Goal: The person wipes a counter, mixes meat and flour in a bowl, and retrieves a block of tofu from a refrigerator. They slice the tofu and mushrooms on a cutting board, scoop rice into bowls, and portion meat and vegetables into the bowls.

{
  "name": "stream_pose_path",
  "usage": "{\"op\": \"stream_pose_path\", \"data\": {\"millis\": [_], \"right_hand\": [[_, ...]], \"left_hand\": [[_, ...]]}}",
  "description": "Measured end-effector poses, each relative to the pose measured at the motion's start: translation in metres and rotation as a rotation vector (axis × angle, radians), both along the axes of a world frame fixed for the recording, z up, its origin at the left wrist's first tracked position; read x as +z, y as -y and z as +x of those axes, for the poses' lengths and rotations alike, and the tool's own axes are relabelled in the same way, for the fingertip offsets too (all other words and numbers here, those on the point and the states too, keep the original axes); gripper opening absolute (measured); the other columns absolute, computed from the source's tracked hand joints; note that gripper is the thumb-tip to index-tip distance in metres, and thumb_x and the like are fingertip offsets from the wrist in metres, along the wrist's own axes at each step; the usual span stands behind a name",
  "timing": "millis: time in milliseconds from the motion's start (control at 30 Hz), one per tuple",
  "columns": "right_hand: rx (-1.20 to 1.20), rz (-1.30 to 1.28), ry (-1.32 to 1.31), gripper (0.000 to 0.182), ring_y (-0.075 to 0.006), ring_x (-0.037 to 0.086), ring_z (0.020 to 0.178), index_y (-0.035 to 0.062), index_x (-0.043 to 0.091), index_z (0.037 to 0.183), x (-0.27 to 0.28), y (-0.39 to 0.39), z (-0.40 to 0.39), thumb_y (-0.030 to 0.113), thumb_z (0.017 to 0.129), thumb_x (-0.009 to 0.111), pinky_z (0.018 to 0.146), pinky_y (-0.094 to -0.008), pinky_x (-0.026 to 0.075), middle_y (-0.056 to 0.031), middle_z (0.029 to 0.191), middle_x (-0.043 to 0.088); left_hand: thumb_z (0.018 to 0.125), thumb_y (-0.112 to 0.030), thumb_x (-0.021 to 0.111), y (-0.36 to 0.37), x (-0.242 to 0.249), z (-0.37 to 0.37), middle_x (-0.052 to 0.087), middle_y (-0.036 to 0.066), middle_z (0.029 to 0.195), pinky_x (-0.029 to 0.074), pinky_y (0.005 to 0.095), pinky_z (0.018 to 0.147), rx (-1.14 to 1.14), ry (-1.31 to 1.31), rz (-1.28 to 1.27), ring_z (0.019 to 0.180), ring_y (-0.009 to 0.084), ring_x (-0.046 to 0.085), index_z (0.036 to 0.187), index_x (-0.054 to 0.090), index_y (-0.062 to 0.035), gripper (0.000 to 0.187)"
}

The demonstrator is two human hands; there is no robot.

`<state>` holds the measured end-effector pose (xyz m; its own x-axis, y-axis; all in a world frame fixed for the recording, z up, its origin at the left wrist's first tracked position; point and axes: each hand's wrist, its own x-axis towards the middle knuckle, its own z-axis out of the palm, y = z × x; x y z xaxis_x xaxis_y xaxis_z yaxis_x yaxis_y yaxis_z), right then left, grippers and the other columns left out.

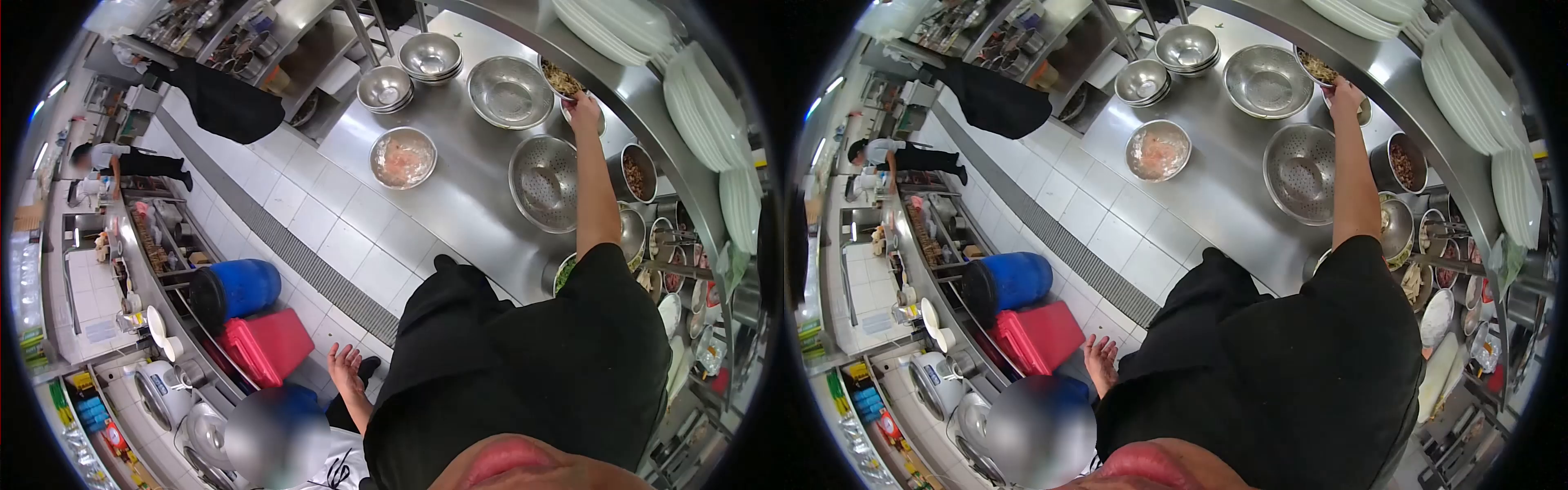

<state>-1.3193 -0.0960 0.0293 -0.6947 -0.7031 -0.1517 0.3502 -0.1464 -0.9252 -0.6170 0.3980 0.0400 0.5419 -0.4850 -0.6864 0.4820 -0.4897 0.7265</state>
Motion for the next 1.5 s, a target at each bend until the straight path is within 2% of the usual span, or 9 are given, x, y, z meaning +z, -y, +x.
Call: {"op": "stream_pose_path", "data": {"millis": [333, 500, 533, 667, 800, 900, 1167, 1300, 1500], "right_hand": [[-0.271, 0.350, 0.016, 0.021, -0.0270, 0.063, 0.062, -0.0070, 0.051, 0.099, -0.069, -0.064, -0.088, -0.003, 0.079, 0.058, 0.058, -0.0373, 0.060, -0.0177, 0.083, 0.060], [-0.207, 0.567, 0.391, 0.020, -0.0261, 0.061, 0.073, 0.0035, 0.055, 0.106, -0.076, -0.074, -0.092, 0.008, 0.086, 0.057, 0.060, -0.0398, 0.060, -0.0163, 0.089, 0.058], [-0.274, 0.531, 0.396, 0.026, -0.0351, 0.063, 0.092, 0.0040, 0.055, 0.113, -0.073, -0.069, -0.084, 0.007, 0.088, 0.053, 0.069, -0.0436, 0.061, -0.0219, 0.104, 0.060], [-0.027, 0.301, 0.437, 0.043, -0.0452, 0.060, 0.106, 0.0018, 0.052, 0.129, -0.099, -0.060, -0.097, -0.002, 0.087, 0.045, 0.084, -0.0500, 0.061, -0.0259, 0.124, 0.057], [0.005, 0.214, 0.305, 0.031, -0.0350, 0.066, 0.104, 0.0045, 0.053, 0.128, -0.098, -0.057, -0.095, 0.011, 0.100, 0.043, 0.081, -0.0470, 0.063, -0.0165, 0.121, 0.063], [0.018, 0.223, 0.243, 0.029, -0.0334, 0.068, 0.096, -0.0045, 0.054, 0.122, -0.076, -0.059, -0.097, 0.012, 0.099, 0.047, 0.078, -0.0420, 0.064, -0.0216, 0.115, 0.064], [0.281, 0.185, 0.001, 0.032, -0.0253, 0.070, 0.095, -0.0039, 0.058, 0.114, 0.046, -0.097, 0.025, 0.001, 0.082, 0.054, 0.078, -0.0355, 0.062, -0.0143, 0.109, 0.067], [0.319, 0.169, 0.105, 0.043, -0.0175, 0.068, 0.082, 0.0017, 0.054, 0.122, 0.101, -0.125, 0.160, 0.002, 0.079, 0.058, 0.054, -0.0255, 0.055, -0.0099, 0.100, 0.067], [0.267, 0.244, 0.215, 0.057, -0.0273, 0.070, 0.084, -0.0018, 0.036, 0.136, 0.078, -0.182, 0.265, -0.003, 0.081, 0.050, 0.064, -0.0369, 0.062, -0.0180, 0.108, 0.064]], "left_hand": [[0.094, -0.016, 0.057, 0.084, -0.026, -0.004, 0.064, 0.016, 0.114, 0.054, 0.0341, 0.077, -0.314, -0.005, 0.125, 0.094, 0.0243, 0.064, 0.138, 0.043, -0.0057, 0.047], [0.093, -0.017, 0.057, 0.110, -0.029, -0.004, 0.064, 0.014, 0.112, 0.053, 0.0345, 0.078, -0.388, 0.027, 0.123, 0.094, 0.0228, 0.063, 0.137, 0.045, -0.0056, 0.047], [0.093, -0.017, 0.058, 0.113, -0.028, -0.005, 0.064, 0.013, 0.110, 0.053, 0.0338, 0.077, -0.382, 0.029, 0.112, 0.093, 0.0220, 0.064, 0.135, 0.046, -0.0055, 0.045], [0.093, -0.015, 0.058, 0.126, -0.022, -0.002, 0.065, 0.012, 0.108, 0.054, 0.0340, 0.076, -0.411, 0.055, 0.086, 0.091, 0.0210, 0.064, 0.133, 0.048, -0.0053, 0.043], [0.093, -0.009, 0.059, 0.132, -0.024, 0.004, 0.063, 0.011, 0.102, 0.055, 0.0326, 0.071, -0.393, 0.062, 0.086, 0.086, 0.0195, 0.064, 0.132, 0.049, -0.0041, 0.041], [0.094, -0.008, 0.059, 0.131, -0.022, 0.003, 0.063, 0.011, 0.102, 0.055, 0.0303, 0.070, -0.394, 0.075, 0.038, 0.085, 0.0183, 0.063, 0.132, 0.048, -0.0034, 0.041], [0.092, -0.007, 0.060, 0.172, -0.022, -0.001, 0.059, 0.012, 0.110, 0.055, 0.0292, 0.072, -0.572, 0.144, -0.114, 0.090, 0.0168, 0.061, 0.134, 0.048, -0.0043, 0.043], [0.092, -0.007, 0.060, 0.194, -0.029, 0.018, 0.060, 0.012, 0.112, 0.056, 0.0307, 0.074, -0.702, 0.159, -0.151, 0.092, 0.0170, 0.061, 0.135, 0.050, -0.0058, 0.044], [0.094, -0.010, 0.060, 0.212, -0.046, 0.087, 0.061, 0.012, 0.110, 0.056, 0.0324, 0.074, -0.807, 0.141, -0.172, 0.092, 0.0187, 0.062, 0.134, 0.049, -0.0050, 0.041]]}}
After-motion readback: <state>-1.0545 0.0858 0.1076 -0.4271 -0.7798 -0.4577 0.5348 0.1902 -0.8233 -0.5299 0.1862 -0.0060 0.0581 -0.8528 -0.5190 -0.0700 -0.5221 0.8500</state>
